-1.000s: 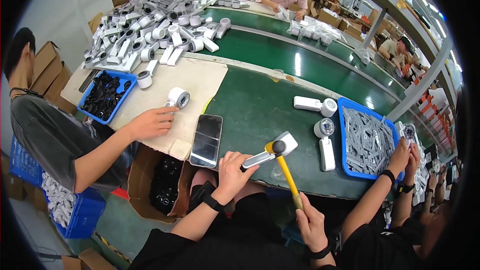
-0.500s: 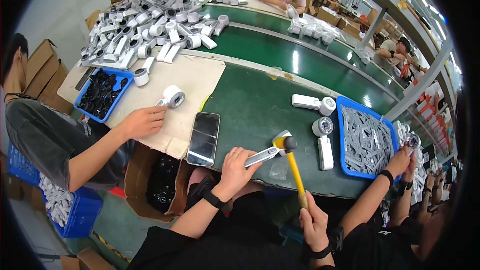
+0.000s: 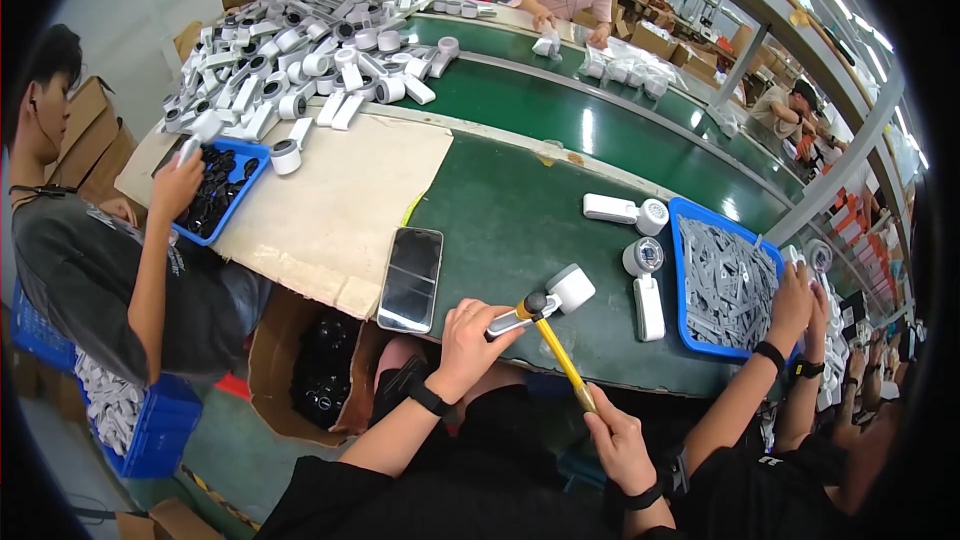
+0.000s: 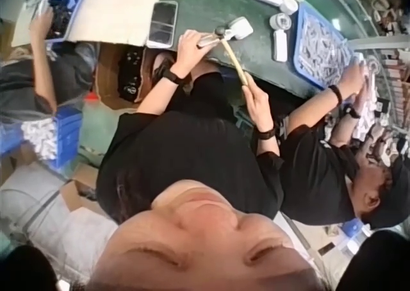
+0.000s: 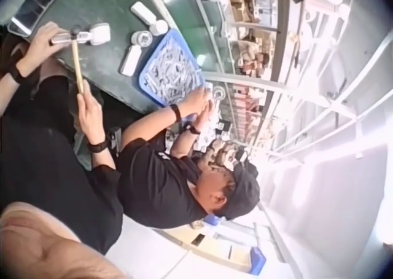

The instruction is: The person picks up a lint remover and a plastic component, fits them together, and strikes the assembly with a mallet before repeating the process.

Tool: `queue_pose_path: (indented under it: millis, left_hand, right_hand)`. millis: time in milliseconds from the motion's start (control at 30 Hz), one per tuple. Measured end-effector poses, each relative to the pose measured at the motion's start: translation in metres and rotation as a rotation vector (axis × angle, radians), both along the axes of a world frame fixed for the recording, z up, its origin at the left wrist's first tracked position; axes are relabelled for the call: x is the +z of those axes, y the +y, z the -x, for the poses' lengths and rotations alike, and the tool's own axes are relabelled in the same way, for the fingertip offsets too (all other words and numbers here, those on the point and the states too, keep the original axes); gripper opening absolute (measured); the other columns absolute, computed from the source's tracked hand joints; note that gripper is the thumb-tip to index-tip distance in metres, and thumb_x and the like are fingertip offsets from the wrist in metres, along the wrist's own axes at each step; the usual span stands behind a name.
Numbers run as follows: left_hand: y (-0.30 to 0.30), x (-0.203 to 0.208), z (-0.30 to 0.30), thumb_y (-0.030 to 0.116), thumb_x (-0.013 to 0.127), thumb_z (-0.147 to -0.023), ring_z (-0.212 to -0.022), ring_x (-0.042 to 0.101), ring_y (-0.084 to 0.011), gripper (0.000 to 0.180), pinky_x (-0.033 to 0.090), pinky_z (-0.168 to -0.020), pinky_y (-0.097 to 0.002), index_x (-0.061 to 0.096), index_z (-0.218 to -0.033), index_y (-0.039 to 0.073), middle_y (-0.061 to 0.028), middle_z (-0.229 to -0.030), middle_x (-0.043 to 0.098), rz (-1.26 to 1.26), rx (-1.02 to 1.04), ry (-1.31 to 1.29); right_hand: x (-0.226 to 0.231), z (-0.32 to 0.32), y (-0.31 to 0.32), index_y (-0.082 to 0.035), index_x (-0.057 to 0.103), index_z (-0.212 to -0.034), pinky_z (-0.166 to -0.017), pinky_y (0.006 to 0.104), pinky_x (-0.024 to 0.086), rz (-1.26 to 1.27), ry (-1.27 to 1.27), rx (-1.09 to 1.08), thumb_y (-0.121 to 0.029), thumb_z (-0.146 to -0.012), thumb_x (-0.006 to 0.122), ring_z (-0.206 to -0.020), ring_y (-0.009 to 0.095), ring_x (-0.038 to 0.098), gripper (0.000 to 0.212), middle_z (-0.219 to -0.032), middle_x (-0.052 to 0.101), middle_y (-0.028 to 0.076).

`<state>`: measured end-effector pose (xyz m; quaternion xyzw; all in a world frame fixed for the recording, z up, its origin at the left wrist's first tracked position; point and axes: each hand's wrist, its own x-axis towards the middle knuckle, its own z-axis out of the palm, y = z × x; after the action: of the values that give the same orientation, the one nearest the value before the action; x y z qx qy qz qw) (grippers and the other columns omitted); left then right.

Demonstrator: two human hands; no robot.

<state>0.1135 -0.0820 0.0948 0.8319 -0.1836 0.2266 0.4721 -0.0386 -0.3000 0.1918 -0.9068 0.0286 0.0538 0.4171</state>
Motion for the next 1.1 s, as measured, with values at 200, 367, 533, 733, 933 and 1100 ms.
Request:
queue_pose_path:
  millis: [200, 367, 533, 733, 933, 1100]
  left_hand:
    - [0.009, -0.004, 0.011, 0.021, 0.085, -0.073, -0.092, 0.06, -0.024, 0.027, 0.041, -0.081, -0.0363, 0.074, -0.096, 0.011, -0.0028, -0.089, 0.067, -0.031, 0.108, 0.009]
    - [0.008, -0.004, 0.008, 0.022, 0.086, -0.07, -0.094, 0.059, -0.0242, 0.032, 0.04, -0.079, -0.037, 0.074, -0.096, 0.01, -0.0025, -0.088, 0.067, -0.027, 0.105, 0.036]
    - [0.009, -0.003, 0.01, 0.024, 0.086, -0.071, -0.094, 0.059, -0.0241, 0.03, 0.04, -0.079, -0.0381, 0.073, -0.095, 0.01, -0.0025, -0.089, 0.067, -0.018, 0.108, 0.044]
    - [0.009, -0.008, 0.01, 0.021, 0.086, -0.067, -0.095, 0.059, -0.0252, 0.031, 0.04, -0.079, -0.0387, 0.072, -0.092, 0.008, -0.0031, -0.088, 0.067, -0.023, 0.114, 0.044]
    - [0.01, -0.001, 0.011, 0.019, 0.084, -0.067, -0.094, 0.059, -0.0249, 0.029, 0.04, -0.08, -0.0381, 0.073, -0.092, 0.009, -0.0023, -0.086, 0.066, -0.021, 0.102, 0.064]
    - [0.007, -0.001, 0.01, 0.024, 0.085, -0.072, -0.092, 0.059, -0.0221, 0.025, 0.04, -0.079, -0.036, 0.076, -0.093, 0.013, -0.0003, -0.084, 0.065, -0.042, 0.102, 0.066]
  right_hand:
    - [0.008, 0.004, 0.006, 0.001, 0.054, -0.14, -0.074, 0.0332, 0.052, -0.011, -0.057, 0.013, -0.007, -0.097, 0.061, -0.077, 0.033, 0.068, 0.044, -0.089, 0.066, 0.023]
    - [0.0, 0.006, 0.012, -0.001, 0.054, -0.14, -0.072, 0.0333, 0.052, 0.039, -0.151, 0.136, -0.007, -0.096, 0.063, -0.076, 0.03, 0.066, 0.046, -0.089, 0.066, 0.019]
    - [0.011, 0.013, 0.016, -0.002, 0.054, -0.141, -0.072, 0.0339, 0.053, -0.059, -0.131, 0.067, -0.007, -0.095, 0.063, -0.076, 0.031, 0.067, 0.046, -0.09, 0.066, 0.02]
    - [0.01, 0.005, 0.018, -0.002, 0.055, -0.139, -0.065, 0.0371, 0.05, 0.082, -0.153, 0.155, -0.006, -0.095, 0.063, -0.068, 0.031, 0.063, 0.045, -0.081, 0.063, 0.018]
    - [-0.001, 0.008, 0.015, -0.001, 0.055, -0.139, -0.066, 0.036, 0.051, 0.011, -0.178, 0.119, -0.005, -0.094, 0.064, -0.07, 0.031, 0.064, 0.046, -0.083, 0.064, 0.018]
    - [0.002, 0.015, 0.009, 0.0, 0.057, -0.137, -0.072, 0.0311, 0.052, -0.069, -0.103, 0.009, -0.007, -0.095, 0.064, -0.074, 0.028, 0.067, 0.043, -0.09, 0.067, 0.02]
